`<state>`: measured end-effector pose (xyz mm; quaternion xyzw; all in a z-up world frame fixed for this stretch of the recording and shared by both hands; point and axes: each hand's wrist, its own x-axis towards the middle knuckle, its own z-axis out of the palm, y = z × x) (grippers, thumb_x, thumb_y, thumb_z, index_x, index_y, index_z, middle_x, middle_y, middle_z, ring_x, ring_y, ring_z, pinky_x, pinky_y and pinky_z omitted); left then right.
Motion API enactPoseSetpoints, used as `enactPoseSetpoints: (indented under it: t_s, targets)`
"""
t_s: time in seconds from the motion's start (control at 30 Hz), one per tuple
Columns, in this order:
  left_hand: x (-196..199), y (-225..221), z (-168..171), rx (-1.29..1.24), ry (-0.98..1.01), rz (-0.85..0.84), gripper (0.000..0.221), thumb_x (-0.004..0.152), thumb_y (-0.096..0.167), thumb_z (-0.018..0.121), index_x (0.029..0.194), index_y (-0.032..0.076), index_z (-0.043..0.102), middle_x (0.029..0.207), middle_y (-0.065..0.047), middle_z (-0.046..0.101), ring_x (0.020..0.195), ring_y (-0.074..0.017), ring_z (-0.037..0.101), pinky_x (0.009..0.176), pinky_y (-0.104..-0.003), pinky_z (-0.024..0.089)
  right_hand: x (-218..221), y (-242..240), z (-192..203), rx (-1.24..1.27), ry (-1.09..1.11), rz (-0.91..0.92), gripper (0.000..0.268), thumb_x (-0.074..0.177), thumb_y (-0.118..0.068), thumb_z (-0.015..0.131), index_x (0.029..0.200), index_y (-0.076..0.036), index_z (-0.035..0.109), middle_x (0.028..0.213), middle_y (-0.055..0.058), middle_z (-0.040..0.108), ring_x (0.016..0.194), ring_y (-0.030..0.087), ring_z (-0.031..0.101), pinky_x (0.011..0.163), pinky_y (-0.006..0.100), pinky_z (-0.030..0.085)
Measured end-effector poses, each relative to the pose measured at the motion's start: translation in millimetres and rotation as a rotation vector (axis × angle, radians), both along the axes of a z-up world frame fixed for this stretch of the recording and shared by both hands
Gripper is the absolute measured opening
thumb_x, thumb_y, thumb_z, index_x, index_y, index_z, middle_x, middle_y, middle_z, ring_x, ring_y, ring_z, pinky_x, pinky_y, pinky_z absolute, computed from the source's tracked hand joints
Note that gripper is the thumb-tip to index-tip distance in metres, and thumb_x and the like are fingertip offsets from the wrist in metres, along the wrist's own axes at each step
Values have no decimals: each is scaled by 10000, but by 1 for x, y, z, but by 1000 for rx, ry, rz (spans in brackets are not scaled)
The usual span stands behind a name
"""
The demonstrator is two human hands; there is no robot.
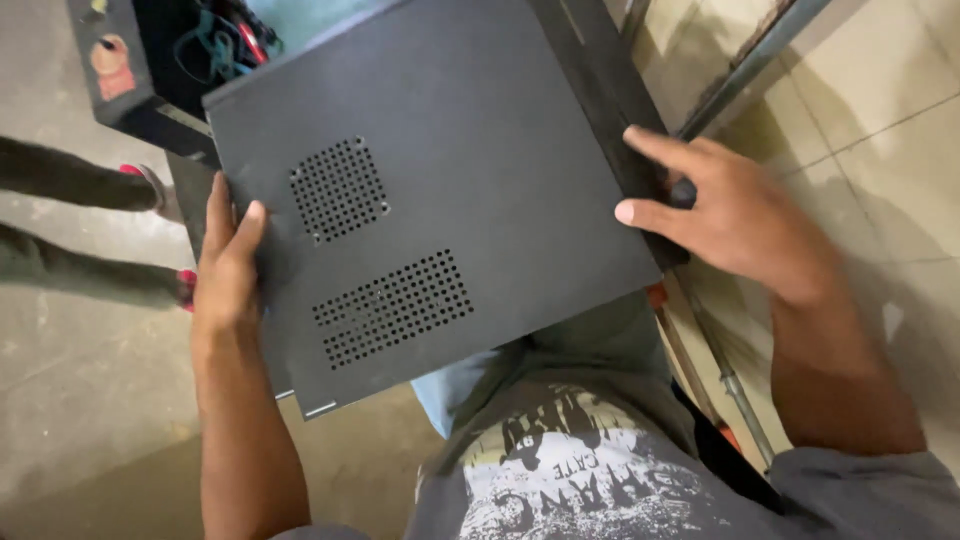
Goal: Installing a hard drive into a desktop computer case, connecting cables, and securing the side panel with screws.
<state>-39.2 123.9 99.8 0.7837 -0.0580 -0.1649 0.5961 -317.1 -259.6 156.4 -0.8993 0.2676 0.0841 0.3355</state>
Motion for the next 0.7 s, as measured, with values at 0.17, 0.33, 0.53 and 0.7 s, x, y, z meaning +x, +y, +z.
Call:
enactPoseSetpoints:
  t_s: [0.17, 0.33, 0.53, 0.7]
  targets:
    - [14, 21, -48, 118, -337, -81, 566, 1071, 252, 646, 1566, 35, 479, 1547, -143, 597, 1394, -213, 565, 1198, -350, 434, -2, -13, -14, -10, 8, 96, 988, 910, -613, 648, 1730, -133, 378, 1611, 189, 489, 1371, 378, 520, 1088, 585, 446]
    - [3, 8, -27, 186, -426, -81, 486, 1075, 222, 605, 1484, -38, 576, 1456, -185, 671, 1339, -245, 620, 1119, -387, 498, 7, -11, 1, -71, 215, 40, 1169, 782, -645, 789, 1776, -234, 332, 1535, 49, 540, 1306, 326, 595, 996, 508, 476]
    - [-22, 10, -28, 243, -555, -45, 793, 1229, 155, 676, 1716, -2, 70, 1792, -330, 330, 1690, -400, 396, 1345, -445, 353, 4, -19, -13, -27, 140, -11, 1060, 840, -569, 773, 1764, -216, 392, 1487, 95, 567, 1239, 315, 610, 989, 480, 455]
    - [-149, -35, 31, 524, -959, -878, 1041, 941, 828, 687, 1748, 267, 344, 1860, -161, 116, 1727, -438, -35, 1315, -749, -120, -3, -25, -23, 0, 32, 55, 1063, 851, -603, 732, 1745, -141, 392, 1502, 92, 578, 1335, 289, 584, 1026, 484, 475]
